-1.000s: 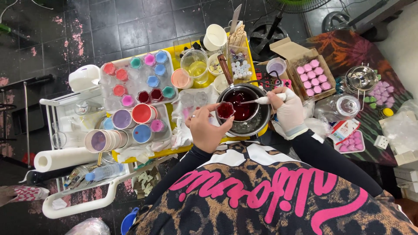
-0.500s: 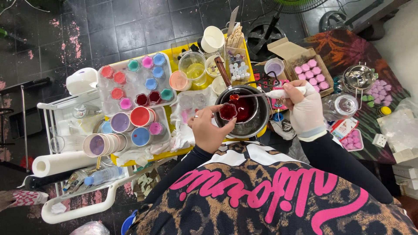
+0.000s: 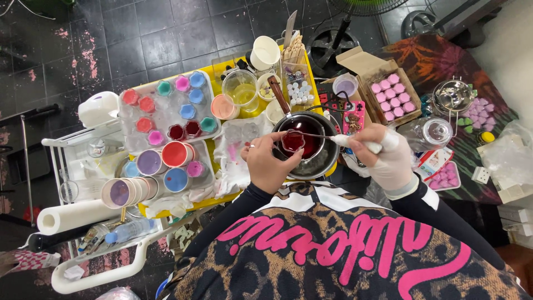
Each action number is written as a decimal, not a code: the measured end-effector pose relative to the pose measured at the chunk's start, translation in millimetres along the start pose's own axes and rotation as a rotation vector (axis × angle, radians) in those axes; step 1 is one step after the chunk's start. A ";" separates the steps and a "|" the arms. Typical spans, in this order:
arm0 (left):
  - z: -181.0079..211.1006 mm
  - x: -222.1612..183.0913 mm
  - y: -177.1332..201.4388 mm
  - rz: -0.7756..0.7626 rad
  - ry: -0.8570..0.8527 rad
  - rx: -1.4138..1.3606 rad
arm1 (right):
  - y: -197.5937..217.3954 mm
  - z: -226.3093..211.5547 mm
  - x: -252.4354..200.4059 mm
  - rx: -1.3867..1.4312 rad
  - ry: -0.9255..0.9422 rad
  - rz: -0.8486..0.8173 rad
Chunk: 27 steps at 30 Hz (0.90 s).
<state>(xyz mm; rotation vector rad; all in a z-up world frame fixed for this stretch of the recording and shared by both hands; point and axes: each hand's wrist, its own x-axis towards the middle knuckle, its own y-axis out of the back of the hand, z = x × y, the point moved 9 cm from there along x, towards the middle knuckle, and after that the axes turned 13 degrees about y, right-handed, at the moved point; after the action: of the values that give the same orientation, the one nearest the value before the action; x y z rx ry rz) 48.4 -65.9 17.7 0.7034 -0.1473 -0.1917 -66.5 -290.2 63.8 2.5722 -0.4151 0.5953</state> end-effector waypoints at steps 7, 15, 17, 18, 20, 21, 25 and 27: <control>-2.7 -1.0 5.3 -0.001 0.020 -0.025 | 5.9 41.3 -9.1 0.345 -0.290 0.259; -5.2 -8.3 17.5 0.037 0.023 -0.067 | -40.6 102.9 -21.4 0.276 -0.388 0.108; -7.0 -10.7 19.4 0.050 0.019 -0.070 | -46.3 118.5 -29.8 0.328 -0.449 0.147; -7.7 -12.0 20.8 0.060 0.014 -0.073 | -49.2 128.5 -36.0 0.378 -0.510 0.190; -8.2 -13.5 23.4 0.062 0.031 -0.062 | -51.1 117.0 -28.7 0.424 -0.547 0.210; -8.7 -13.9 24.4 0.062 0.045 -0.052 | -52.3 112.5 -25.8 0.468 -0.584 0.233; -11.4 -17.6 27.0 0.059 0.037 -0.039 | -41.6 134.8 -38.2 0.462 -0.566 0.312; -12.7 -19.2 26.2 0.061 0.044 -0.041 | -35.7 125.9 -32.5 0.590 -0.600 0.402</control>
<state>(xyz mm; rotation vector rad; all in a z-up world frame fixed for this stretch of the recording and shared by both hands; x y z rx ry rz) 35.5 -34.1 23.9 0.6611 -0.1221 -0.1205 -38.5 -317.1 -65.3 3.2443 -1.1171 0.0377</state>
